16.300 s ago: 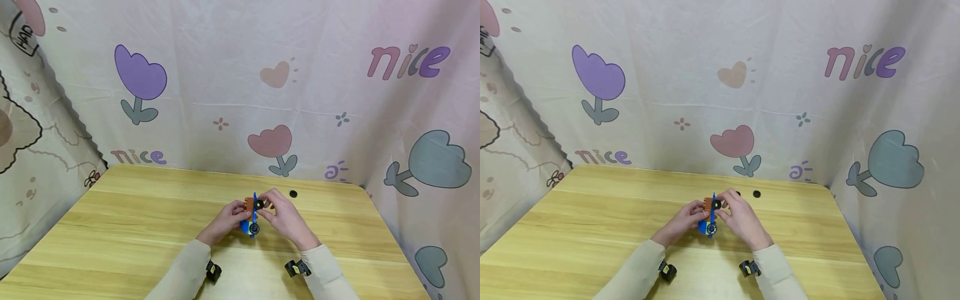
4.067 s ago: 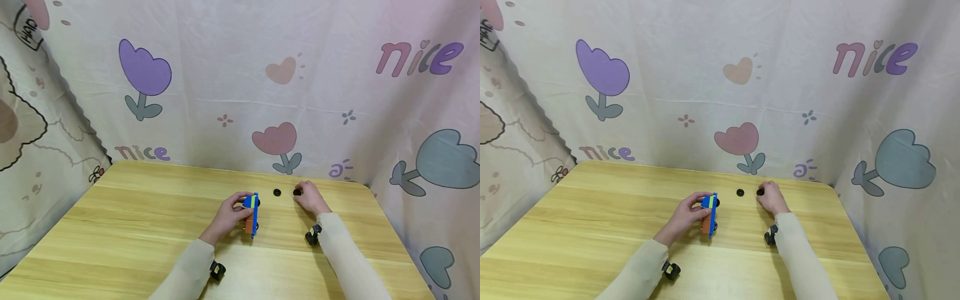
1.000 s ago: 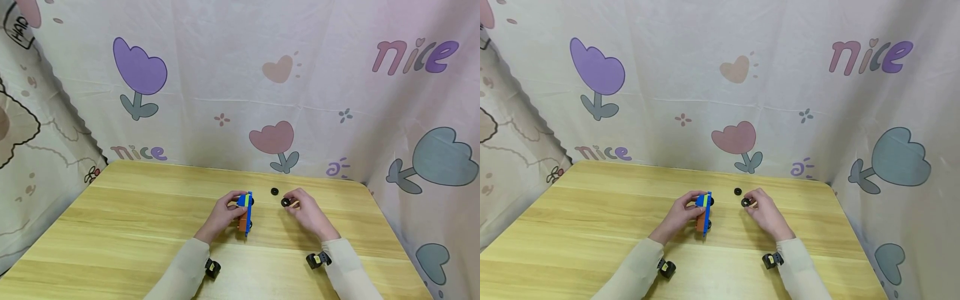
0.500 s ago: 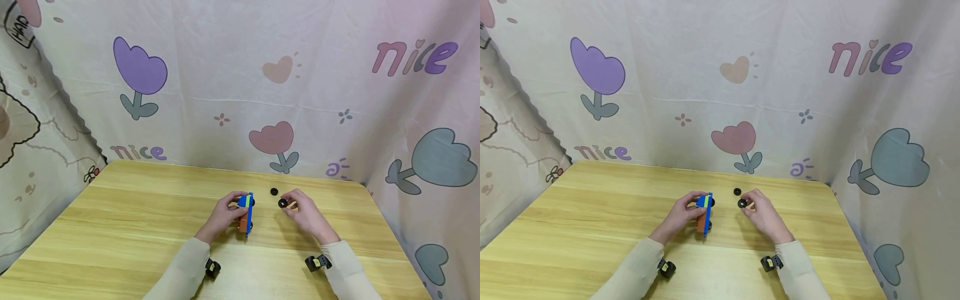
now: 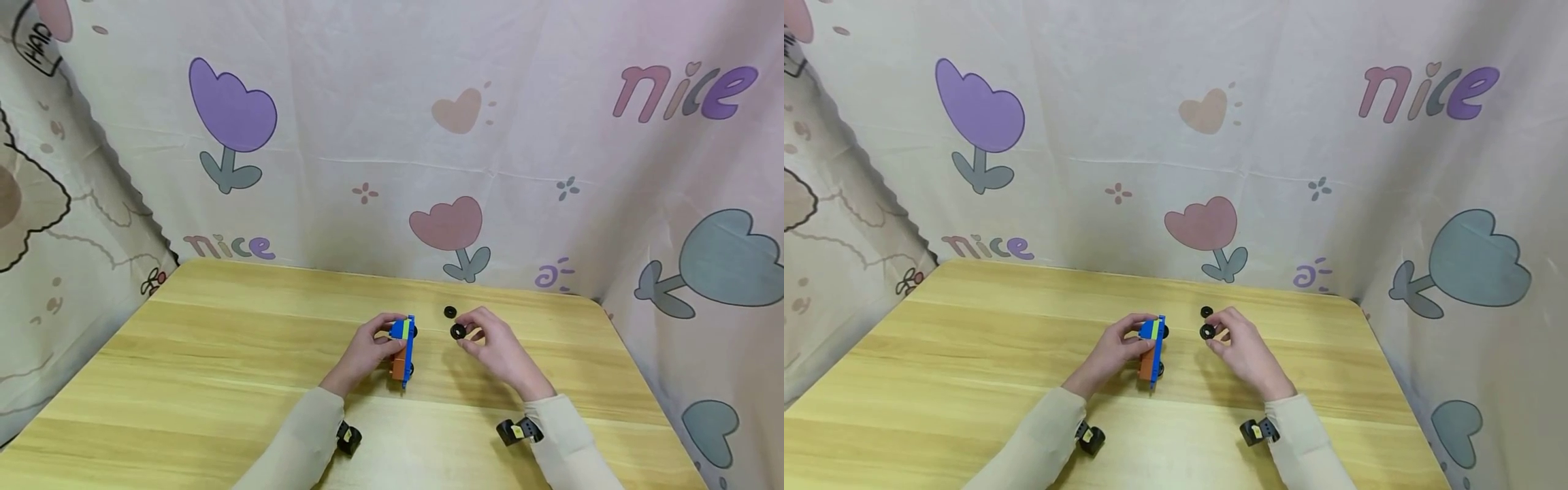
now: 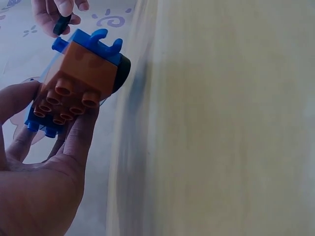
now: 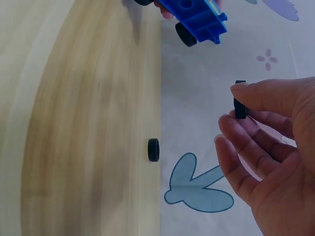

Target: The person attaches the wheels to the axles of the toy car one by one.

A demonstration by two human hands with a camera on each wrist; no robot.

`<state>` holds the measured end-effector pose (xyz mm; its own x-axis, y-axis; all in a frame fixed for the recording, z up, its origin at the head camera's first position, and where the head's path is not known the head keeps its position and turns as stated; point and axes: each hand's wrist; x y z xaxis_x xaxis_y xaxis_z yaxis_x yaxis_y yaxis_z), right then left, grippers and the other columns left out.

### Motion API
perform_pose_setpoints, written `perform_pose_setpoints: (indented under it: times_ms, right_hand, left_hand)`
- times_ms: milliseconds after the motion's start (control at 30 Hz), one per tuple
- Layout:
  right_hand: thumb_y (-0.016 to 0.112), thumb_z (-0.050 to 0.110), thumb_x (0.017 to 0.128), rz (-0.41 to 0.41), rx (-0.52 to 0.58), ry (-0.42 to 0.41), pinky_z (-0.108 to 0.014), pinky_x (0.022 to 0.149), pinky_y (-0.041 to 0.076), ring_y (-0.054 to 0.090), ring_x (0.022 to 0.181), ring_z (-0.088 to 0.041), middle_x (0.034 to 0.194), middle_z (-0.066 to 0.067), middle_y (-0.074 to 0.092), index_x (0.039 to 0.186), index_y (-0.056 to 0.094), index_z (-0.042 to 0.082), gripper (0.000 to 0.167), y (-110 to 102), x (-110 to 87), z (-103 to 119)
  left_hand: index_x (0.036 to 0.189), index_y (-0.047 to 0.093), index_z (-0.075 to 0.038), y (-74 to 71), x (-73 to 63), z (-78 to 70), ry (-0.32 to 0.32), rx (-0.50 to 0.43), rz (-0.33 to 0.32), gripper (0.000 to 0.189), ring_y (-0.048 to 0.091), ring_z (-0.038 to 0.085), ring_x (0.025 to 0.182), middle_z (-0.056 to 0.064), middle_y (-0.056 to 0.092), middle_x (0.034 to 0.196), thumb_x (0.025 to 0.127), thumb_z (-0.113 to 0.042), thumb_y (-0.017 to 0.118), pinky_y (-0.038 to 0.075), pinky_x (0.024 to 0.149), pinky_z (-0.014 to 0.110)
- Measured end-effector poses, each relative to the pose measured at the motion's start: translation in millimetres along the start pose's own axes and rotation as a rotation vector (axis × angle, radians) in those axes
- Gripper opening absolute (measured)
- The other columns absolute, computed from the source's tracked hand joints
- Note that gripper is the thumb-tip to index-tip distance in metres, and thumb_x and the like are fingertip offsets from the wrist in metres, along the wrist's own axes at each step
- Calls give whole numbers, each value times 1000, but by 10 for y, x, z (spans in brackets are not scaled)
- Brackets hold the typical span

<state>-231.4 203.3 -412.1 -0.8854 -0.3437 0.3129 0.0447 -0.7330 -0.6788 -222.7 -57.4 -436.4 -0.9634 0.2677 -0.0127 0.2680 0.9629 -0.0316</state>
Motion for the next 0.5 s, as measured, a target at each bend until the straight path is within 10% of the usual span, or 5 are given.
perform_pose_setpoints:
  times_ms: [133,500]
  right_hand:
    - [75,-5,82,7,0,4,-36,78,55,60,94,-19,104,-4,61,114,64,-2,34,7,-13,54]
    - [75,-2,84,30,7,-6,-39,80,54,62,90,-20,105,-2,61,114,66,0,32,58,8,159]
  left_hand:
    - [134,55,-5,23,-84,-164,2,5,7,40,64,29,91,23,48,124,95,-1,61,56,80,42]
    - [136,55,-15,-5,86,136,-6,9,6,43,64,27,91,18,48,127,95,-9,66,56,78,40]
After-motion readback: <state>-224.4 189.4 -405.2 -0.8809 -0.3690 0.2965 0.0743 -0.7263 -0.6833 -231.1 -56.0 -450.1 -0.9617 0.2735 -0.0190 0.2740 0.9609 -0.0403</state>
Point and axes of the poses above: each hand's wrist, its own x-axis towards the middle knuckle, its own y-axis out of the palm, z = x × y
